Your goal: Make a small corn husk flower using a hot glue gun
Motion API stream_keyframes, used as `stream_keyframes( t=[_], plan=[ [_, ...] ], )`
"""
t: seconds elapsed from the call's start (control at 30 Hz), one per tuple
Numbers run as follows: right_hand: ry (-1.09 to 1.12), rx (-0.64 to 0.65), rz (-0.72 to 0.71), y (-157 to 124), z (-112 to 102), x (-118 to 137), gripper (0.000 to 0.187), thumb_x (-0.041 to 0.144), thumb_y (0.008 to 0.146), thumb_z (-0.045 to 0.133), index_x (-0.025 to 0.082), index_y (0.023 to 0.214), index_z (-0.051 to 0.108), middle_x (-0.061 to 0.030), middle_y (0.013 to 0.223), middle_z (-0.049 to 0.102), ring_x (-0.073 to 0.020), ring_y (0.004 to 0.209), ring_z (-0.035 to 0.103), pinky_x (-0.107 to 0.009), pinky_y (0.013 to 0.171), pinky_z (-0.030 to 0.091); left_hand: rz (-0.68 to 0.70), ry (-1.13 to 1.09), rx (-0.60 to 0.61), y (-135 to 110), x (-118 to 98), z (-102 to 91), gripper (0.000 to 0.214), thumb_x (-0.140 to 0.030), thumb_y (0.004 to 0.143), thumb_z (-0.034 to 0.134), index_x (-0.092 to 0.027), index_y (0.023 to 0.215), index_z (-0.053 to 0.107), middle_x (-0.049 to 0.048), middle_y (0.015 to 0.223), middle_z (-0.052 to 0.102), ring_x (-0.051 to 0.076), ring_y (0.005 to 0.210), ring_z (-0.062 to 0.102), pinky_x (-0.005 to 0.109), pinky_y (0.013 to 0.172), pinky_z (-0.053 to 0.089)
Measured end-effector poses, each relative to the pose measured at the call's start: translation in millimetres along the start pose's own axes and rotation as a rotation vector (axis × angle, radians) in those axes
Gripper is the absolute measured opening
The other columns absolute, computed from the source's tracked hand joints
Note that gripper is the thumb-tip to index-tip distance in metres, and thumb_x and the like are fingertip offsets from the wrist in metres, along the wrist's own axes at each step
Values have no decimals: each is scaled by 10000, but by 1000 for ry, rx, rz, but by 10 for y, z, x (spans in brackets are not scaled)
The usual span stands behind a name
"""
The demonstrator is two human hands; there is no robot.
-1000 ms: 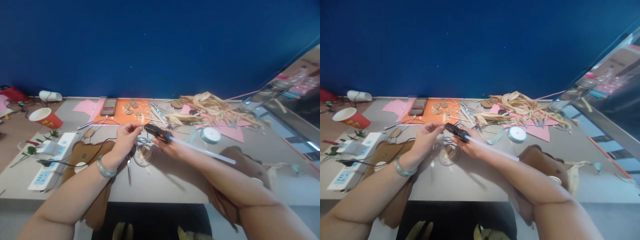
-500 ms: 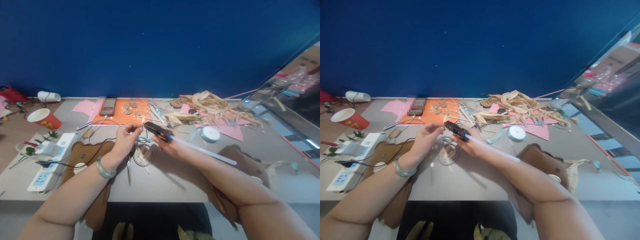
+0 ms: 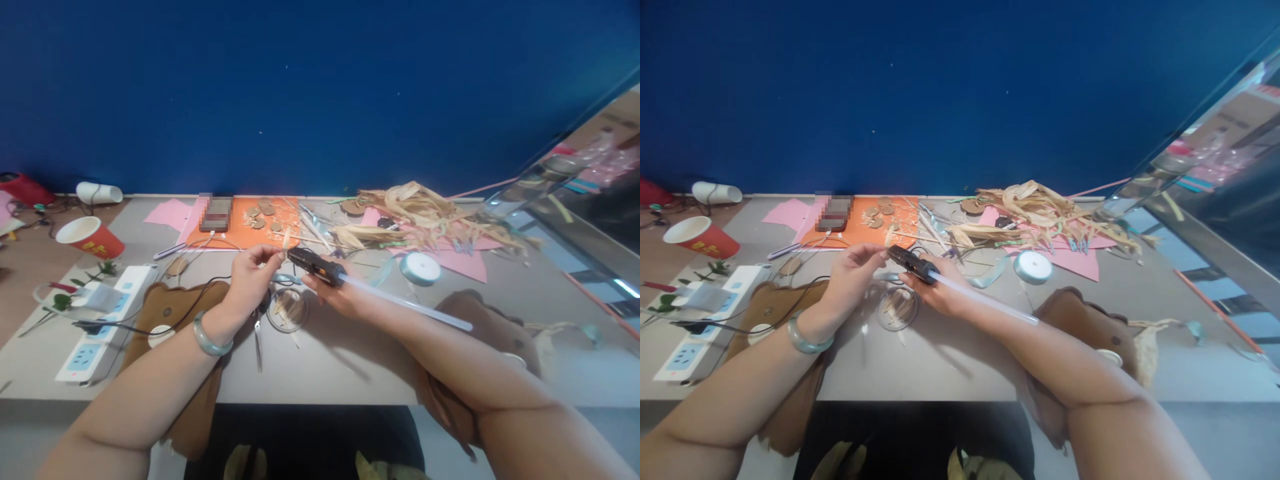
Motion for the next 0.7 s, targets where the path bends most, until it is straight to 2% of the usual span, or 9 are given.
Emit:
stream_keyframes(
  t=[0.3, 0.5, 0.7],
  plan=[
    [18, -44, 42, 4, -64, -16, 285, 457, 864, 551, 192, 761, 540, 30, 508, 550, -134, 495, 529, -265, 538, 421, 3, 8, 13, -9, 21, 21, 218, -353, 717, 711, -152, 797, 692, 35, 742, 670, 148, 700, 600, 286, 691, 489],
    [1, -11, 4, 8, -11, -8, 263, 448, 874, 541, 196, 800, 540, 27, 519, 548, -144, 517, 531, -273, 541, 415, -10, -22, -11, -19, 4, 2, 203, -347, 710, 719, -162, 791, 697, 10, 688, 645, 129, 630, 578, 252, 608, 478],
    [5, 20, 22, 0, 26, -29, 286, 456, 873, 537, 191, 768, 526, 25, 525, 544, -136, 516, 525, -263, 531, 399, -7, -38, -28, -19, -12, -14, 212, -359, 714, 714, -163, 789, 682, 6, 694, 647, 119, 613, 578, 246, 603, 469]
  ],
)
Point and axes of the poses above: each hand's wrist, its own y-axis towards the middle knuckle, its own z-axis out of the palm, x = y × z, the point moved 10 cm from there along y, towards the middle knuckle
